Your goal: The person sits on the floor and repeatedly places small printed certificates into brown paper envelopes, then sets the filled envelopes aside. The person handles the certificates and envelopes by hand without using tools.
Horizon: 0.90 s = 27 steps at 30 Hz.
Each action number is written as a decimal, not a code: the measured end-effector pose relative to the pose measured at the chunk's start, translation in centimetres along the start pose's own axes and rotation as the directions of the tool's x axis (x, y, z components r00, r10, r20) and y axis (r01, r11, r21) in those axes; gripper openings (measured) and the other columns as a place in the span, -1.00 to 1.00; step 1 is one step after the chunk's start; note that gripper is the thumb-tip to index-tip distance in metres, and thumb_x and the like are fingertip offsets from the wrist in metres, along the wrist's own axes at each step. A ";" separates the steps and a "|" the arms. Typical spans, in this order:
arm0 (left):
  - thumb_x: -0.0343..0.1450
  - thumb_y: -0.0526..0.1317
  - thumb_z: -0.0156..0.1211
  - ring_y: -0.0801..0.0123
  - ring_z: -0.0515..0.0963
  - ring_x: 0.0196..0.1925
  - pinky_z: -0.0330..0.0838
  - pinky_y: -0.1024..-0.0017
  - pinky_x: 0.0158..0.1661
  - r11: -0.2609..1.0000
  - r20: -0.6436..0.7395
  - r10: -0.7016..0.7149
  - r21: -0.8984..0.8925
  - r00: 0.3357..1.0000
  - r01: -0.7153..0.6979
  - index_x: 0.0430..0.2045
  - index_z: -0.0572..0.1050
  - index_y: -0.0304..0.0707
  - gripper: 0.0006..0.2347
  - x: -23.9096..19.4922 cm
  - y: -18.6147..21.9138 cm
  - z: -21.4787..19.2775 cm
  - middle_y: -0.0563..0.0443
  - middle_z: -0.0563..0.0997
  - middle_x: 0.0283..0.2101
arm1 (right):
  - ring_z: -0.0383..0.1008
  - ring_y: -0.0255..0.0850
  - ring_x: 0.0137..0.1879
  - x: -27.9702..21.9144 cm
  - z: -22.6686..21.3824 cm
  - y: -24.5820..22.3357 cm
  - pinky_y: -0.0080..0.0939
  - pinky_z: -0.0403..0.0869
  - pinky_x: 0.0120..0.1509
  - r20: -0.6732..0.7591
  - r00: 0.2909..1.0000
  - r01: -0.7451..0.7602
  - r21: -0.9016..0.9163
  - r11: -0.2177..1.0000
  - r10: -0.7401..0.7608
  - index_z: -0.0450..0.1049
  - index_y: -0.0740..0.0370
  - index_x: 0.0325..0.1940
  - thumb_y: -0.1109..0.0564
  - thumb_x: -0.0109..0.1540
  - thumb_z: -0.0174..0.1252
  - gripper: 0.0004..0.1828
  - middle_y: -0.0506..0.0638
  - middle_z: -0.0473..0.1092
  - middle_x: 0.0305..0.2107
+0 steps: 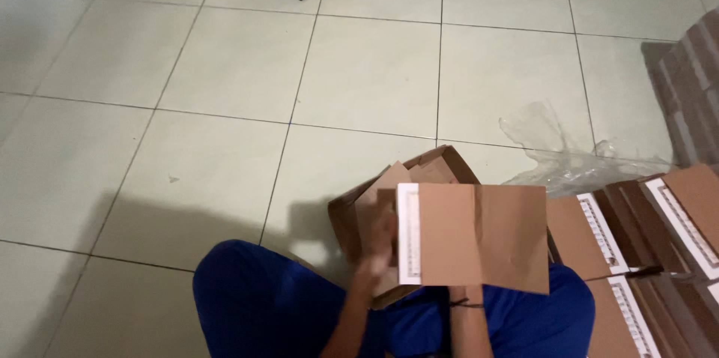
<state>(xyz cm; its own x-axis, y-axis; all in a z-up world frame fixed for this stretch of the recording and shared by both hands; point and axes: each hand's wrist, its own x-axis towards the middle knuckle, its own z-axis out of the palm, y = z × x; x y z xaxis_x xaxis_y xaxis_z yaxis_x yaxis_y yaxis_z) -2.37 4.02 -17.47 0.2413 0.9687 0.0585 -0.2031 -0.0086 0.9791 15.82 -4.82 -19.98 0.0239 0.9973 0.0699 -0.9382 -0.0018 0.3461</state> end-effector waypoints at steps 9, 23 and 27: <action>0.40 -0.02 0.22 0.42 0.50 -0.27 0.39 0.40 -0.17 0.989 -0.260 -0.089 0.093 0.961 0.116 -0.12 0.46 -0.14 -0.72 -1.9 15.0 1.9 0.07 0.56 -0.29 | 0.57 0.00 0.04 2.0 7.5 6.4 0.03 0.56 0.07 -0.325 0.336 0.283 -0.860 0.424 -0.884 0.51 -0.07 0.14 -0.02 0.20 -0.01 -0.56 -0.04 0.54 0.03; 0.47 -0.13 0.16 0.45 0.64 -0.16 0.49 0.43 -0.08 0.967 -0.182 -0.174 0.156 0.968 0.203 -0.26 0.68 -0.25 -0.79 -1.0 19.7 0.3 0.09 0.73 -0.22 | 0.01 -0.16 0.60 2.9 13.3 15.7 -0.26 0.10 0.59 0.060 0.976 -0.106 -0.707 -0.699 -0.209 0.05 0.29 0.54 0.06 0.01 0.54 0.15 0.20 0.02 0.50; 0.48 -0.14 0.26 0.37 0.54 -0.27 0.45 0.30 -0.15 0.984 -0.135 -0.113 0.120 0.984 0.130 -0.41 0.65 -0.31 -0.80 -0.7 14.5 -1.5 -0.03 0.62 -0.43 | 0.24 0.20 0.46 3.4 14.2 16.3 0.12 0.36 0.48 -0.005 0.907 -0.195 -0.891 -0.409 -0.421 0.40 0.19 0.38 0.39 0.00 0.41 -0.16 0.23 0.25 0.41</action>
<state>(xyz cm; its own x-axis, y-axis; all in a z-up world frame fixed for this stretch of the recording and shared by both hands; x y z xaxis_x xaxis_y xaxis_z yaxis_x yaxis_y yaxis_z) -6.88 3.61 -3.64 0.1320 0.9881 -0.0796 -0.0550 0.0875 0.9946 5.55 -2.55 -0.79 0.4152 0.9055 -0.0875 0.0714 -0.1283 -0.9892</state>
